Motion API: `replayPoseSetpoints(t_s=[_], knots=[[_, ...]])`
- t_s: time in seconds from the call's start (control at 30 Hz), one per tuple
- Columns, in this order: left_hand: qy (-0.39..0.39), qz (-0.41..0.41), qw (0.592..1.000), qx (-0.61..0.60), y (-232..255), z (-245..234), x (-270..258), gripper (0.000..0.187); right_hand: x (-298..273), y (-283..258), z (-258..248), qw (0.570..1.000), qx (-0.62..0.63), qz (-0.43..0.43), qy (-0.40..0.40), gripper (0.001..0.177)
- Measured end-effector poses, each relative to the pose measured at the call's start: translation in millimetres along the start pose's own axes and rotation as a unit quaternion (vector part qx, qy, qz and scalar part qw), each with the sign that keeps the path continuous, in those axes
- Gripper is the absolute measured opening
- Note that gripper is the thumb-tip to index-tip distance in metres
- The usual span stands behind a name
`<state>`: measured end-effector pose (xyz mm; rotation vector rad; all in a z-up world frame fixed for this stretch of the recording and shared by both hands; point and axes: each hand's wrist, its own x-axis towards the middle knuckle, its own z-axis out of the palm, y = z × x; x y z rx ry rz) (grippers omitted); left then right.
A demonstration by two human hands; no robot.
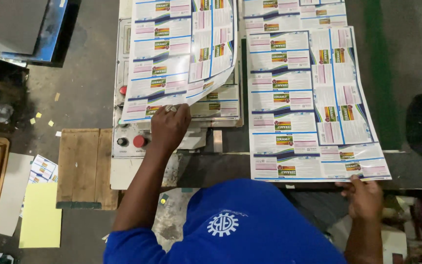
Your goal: The person sorts a stack of printed paper sheets on a table, separating them into two piles. They repeatedly pick up sheets from one side and place them onto the other side, organizing the documents by hand.
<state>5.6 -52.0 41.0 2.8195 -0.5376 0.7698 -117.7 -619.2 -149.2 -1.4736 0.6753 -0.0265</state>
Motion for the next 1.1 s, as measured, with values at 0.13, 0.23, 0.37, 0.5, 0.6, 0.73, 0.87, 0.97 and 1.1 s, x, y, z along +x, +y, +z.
replayPoseSetpoints(t_s=[0.13, 0.23, 0.37, 0.5, 0.6, 0.73, 0.87, 0.97, 1.1], knots=[[0.030, 0.029, 0.999, -0.029, 20.0, -10.1, -3.5, 0.010, 5.9, -3.6, 13.4, 0.999, 0.002, -0.020, -0.037, 0.024], [0.004, 0.024, 0.999, -0.039, 22.1, 0.1, -16.3, 0.012, 26.4, -5.5, 29.9, 0.998, 0.013, -0.028, -0.063, 0.023], [-0.019, -0.008, 0.997, -0.076, 32.3, 12.7, -26.2, 0.010, 57.2, -19.5, 57.2, 0.998, 0.007, -0.012, -0.059, 0.025], [-0.019, -0.019, 0.991, -0.128, 50.8, 12.6, -30.5, 0.009, 79.8, -32.7, 74.5, 0.997, 0.047, 0.016, -0.066, 0.027], [-0.002, 0.000, 0.986, -0.165, 59.9, 15.3, -39.4, 0.018, 49.5, -55.0, 94.3, 0.997, 0.029, 0.014, -0.073, 0.042], [-0.021, 0.029, 0.979, -0.199, 83.6, 28.0, -46.2, 0.025, 13.8, -49.9, 126.0, 0.995, -0.024, 0.033, -0.095, 0.058], [-0.070, 0.085, 0.963, -0.246, 119.6, 56.3, -50.6, 0.022, -22.7, -41.9, 174.0, 0.943, -0.038, 0.033, -0.329, 0.060], [-0.082, 0.125, 0.956, -0.251, 136.9, 80.0, -53.8, 0.021, -29.6, -26.8, 193.2, 0.925, 0.002, 0.048, -0.378, 0.048], [-0.047, 0.153, 0.958, -0.238, 123.0, 80.4, -45.7, 0.019, -23.8, -30.8, 190.4, 0.945, 0.062, 0.067, -0.315, 0.032]])
